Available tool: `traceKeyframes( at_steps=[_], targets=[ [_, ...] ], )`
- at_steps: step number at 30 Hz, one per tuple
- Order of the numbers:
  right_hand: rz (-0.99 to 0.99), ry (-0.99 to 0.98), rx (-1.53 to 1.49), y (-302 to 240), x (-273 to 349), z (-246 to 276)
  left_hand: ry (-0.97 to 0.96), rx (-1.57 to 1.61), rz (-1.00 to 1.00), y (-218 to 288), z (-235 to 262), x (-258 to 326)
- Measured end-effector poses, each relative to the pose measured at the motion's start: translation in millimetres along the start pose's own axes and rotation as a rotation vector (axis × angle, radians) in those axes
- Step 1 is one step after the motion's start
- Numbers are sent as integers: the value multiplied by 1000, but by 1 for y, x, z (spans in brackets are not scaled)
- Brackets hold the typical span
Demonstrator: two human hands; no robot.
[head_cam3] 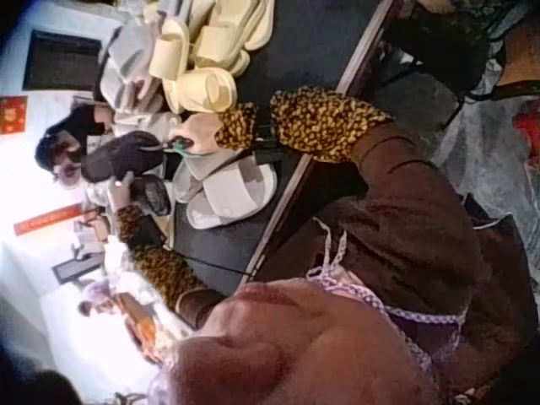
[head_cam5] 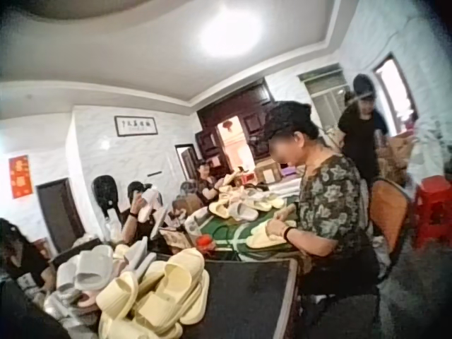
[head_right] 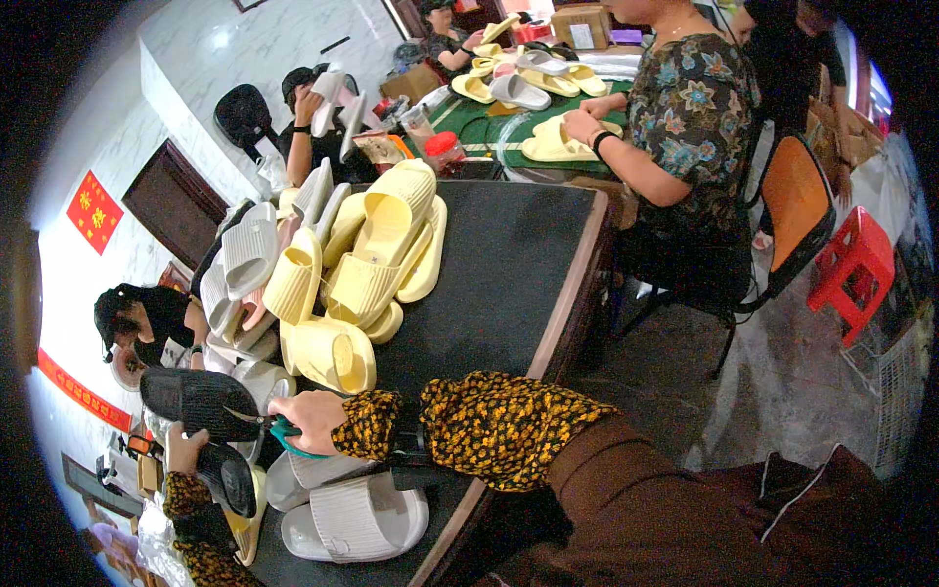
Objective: Trim excess plastic or rubber material from manufactured slippers using scissors.
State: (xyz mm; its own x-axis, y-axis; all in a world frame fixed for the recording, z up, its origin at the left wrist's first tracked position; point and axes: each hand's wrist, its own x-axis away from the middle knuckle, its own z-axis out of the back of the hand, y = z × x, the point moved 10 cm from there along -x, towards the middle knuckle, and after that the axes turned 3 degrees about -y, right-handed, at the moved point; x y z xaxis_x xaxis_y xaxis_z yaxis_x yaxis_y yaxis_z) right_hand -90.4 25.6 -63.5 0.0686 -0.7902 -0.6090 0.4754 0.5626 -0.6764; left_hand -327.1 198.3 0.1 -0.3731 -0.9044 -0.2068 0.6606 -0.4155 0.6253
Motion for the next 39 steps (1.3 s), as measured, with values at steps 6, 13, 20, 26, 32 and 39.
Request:
traceKeyframes(
  at_steps=[6,13,20,26,32,39],
  targets=[
    [80,66,-52,-11,0,1,235,-129,19,-51,67,11],
    [18,11,-75,-6,2,4,386,-291,39,-42,81,61],
    [15,-12,-45,-9,-2,-1,46,-111,237,-132,53,81],
    [14,5,-36,-2,0,-1,-191,393,383,-70,-2,108],
    [7,9,-26,-2,1,1,-367,385,396,-55,-11,118],
    [100,37,-100,-8,-1,1,37,1006,157,-3,7,101]
  ],
)
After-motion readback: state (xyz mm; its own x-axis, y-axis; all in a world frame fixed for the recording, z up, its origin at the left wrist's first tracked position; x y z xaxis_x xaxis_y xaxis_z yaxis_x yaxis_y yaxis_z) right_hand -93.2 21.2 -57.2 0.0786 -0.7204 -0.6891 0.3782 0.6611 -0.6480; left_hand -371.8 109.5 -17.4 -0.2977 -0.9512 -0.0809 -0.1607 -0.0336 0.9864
